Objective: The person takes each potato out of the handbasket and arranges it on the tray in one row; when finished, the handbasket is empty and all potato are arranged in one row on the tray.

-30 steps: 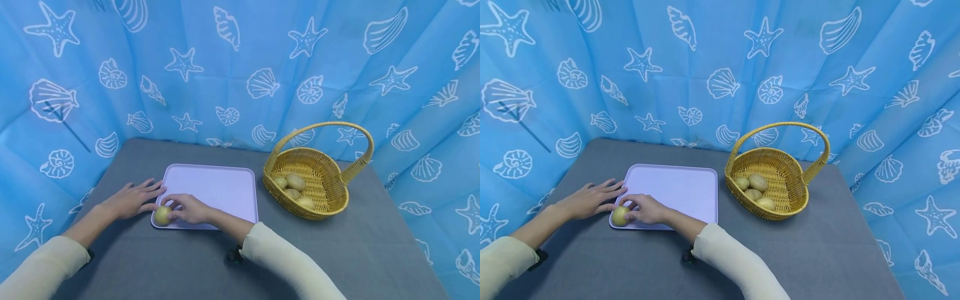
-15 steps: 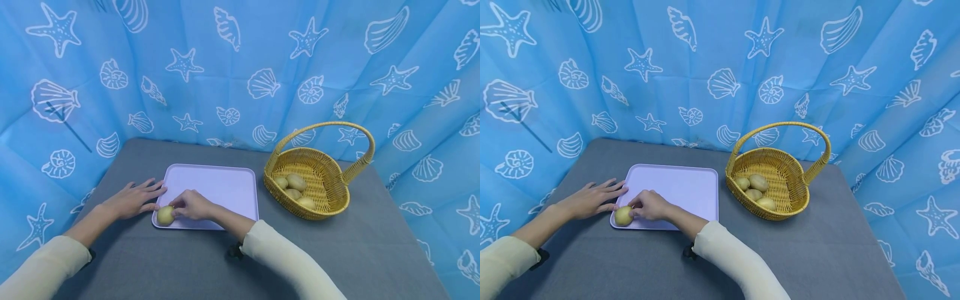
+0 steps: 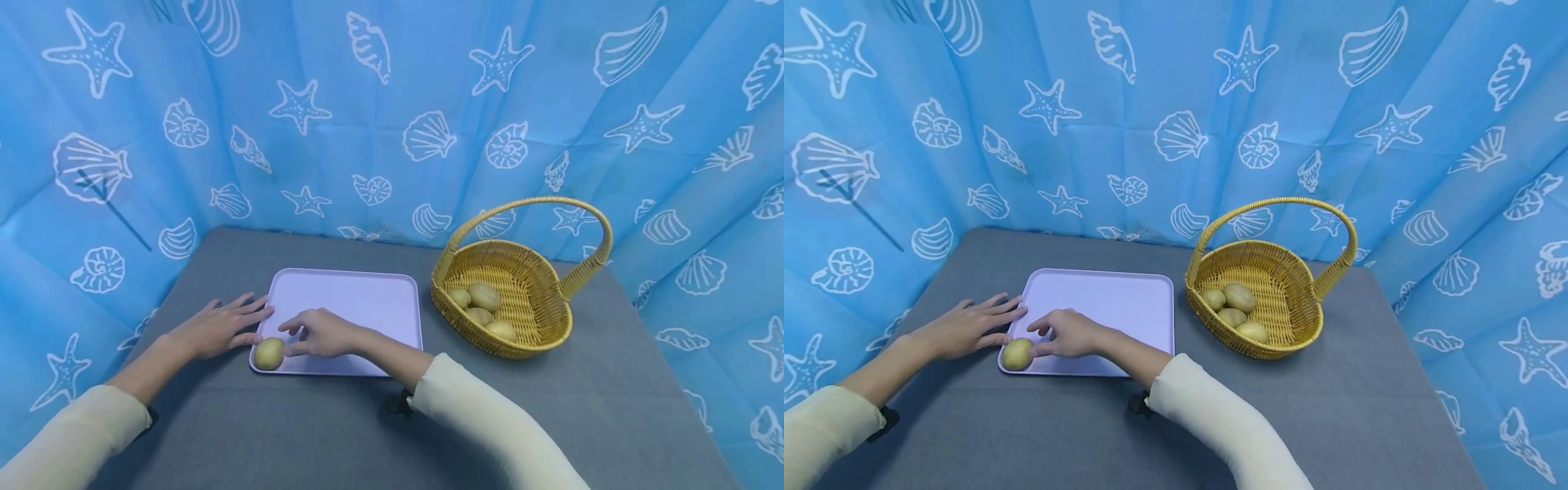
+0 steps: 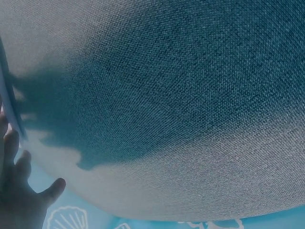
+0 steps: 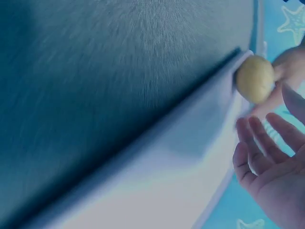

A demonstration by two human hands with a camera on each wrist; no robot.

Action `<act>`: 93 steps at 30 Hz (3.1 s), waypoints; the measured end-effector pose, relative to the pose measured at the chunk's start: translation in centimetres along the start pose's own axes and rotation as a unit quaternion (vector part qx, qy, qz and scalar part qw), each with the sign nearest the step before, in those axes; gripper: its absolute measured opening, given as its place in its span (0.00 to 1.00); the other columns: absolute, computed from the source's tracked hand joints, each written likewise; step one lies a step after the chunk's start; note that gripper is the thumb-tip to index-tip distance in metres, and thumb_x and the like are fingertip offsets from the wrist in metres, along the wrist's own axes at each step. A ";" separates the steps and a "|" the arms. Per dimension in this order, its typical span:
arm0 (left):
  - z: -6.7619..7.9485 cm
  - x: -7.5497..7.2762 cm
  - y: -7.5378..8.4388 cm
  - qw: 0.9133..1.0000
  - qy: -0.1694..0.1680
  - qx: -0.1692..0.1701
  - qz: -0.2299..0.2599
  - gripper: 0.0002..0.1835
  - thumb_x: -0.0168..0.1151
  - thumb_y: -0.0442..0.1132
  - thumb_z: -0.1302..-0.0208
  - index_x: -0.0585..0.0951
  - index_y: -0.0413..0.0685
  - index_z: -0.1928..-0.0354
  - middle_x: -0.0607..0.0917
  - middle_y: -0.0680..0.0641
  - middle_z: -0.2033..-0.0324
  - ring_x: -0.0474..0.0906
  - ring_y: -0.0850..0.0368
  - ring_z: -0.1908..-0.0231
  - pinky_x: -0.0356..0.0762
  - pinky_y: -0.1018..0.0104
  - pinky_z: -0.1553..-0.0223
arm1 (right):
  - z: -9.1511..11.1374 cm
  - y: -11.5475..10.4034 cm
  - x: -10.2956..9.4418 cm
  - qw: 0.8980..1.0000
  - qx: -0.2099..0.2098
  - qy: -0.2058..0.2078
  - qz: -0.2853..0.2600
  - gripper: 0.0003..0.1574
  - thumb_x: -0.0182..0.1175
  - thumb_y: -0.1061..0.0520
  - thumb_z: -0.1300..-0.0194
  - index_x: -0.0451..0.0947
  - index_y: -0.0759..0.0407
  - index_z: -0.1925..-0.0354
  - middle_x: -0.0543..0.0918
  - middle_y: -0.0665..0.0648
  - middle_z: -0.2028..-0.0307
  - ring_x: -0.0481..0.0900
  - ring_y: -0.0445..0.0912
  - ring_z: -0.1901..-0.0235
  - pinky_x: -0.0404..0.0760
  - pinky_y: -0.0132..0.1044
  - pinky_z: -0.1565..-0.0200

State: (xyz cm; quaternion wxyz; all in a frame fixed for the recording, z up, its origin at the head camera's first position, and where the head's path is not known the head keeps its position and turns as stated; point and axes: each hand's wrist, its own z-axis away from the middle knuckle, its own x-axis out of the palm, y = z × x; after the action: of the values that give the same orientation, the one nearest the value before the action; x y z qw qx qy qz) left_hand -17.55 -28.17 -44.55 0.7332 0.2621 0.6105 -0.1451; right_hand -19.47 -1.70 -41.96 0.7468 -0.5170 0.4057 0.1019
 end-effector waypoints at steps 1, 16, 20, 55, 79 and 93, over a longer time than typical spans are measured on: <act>-0.1 0.0 0.0 1.000 -0.002 -0.003 0.000 0.36 0.54 0.62 0.29 0.69 0.48 0.28 0.64 0.39 0.27 0.54 0.30 0.29 0.53 0.20 0.42 | 0.6 0.0 -0.6 1.000 -0.006 -0.006 0.001 0.30 0.64 0.53 0.31 0.73 0.61 0.34 0.82 0.57 0.42 0.82 0.43 0.48 0.79 0.26 0.51; 0.2 0.6 -0.3 1.000 0.013 0.004 -0.010 0.38 0.54 0.63 0.31 0.69 0.46 0.28 0.66 0.38 0.28 0.57 0.30 0.30 0.56 0.21 0.42 | 15.7 2.6 -10.8 0.997 0.006 -0.037 0.071 0.35 0.73 0.47 0.41 0.79 0.53 0.37 0.81 0.49 0.40 0.79 0.38 0.46 0.77 0.34 0.47; 0.1 0.6 -0.3 1.000 0.011 0.003 -0.012 0.37 0.53 0.63 0.30 0.69 0.47 0.28 0.66 0.39 0.28 0.56 0.30 0.29 0.56 0.21 0.42 | 19.5 4.4 -12.9 0.997 0.048 -0.033 0.045 0.37 0.73 0.44 0.42 0.78 0.51 0.36 0.81 0.48 0.41 0.78 0.40 0.52 0.77 0.38 0.50; 0.2 0.2 0.1 1.000 0.000 0.002 0.008 0.37 0.53 0.62 0.30 0.67 0.47 0.27 0.65 0.40 0.27 0.55 0.31 0.28 0.54 0.21 0.40 | 27.1 15.0 -16.4 0.937 0.285 -0.108 -0.170 0.32 0.68 0.59 0.37 0.74 0.61 0.35 0.74 0.64 0.35 0.71 0.59 0.37 0.80 0.49 0.45; 0.2 0.3 0.1 1.000 -0.004 -0.001 0.020 0.37 0.52 0.62 0.29 0.66 0.47 0.27 0.63 0.40 0.27 0.54 0.31 0.28 0.52 0.21 0.40 | 26.1 14.6 -16.6 0.937 0.257 -0.150 -0.185 0.31 0.64 0.64 0.35 0.72 0.68 0.35 0.83 0.60 0.62 0.83 0.45 0.63 0.83 0.49 0.51; 0.3 -0.1 0.4 1.000 -0.005 -0.006 0.015 0.37 0.52 0.62 0.29 0.67 0.47 0.27 0.64 0.40 0.27 0.54 0.31 0.28 0.53 0.21 0.40 | 26.4 11.2 -18.9 0.989 0.074 -0.069 -0.110 0.27 0.62 0.62 0.32 0.74 0.69 0.37 0.85 0.60 0.49 0.82 0.56 0.49 0.82 0.41 0.49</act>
State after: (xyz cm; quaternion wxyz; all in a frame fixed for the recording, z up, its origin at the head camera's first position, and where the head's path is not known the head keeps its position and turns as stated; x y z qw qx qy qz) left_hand -17.13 -28.05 -44.30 0.7398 0.2656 0.6040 -0.1318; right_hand -24.91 30.89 -32.62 0.8157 -0.4936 0.3007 0.0245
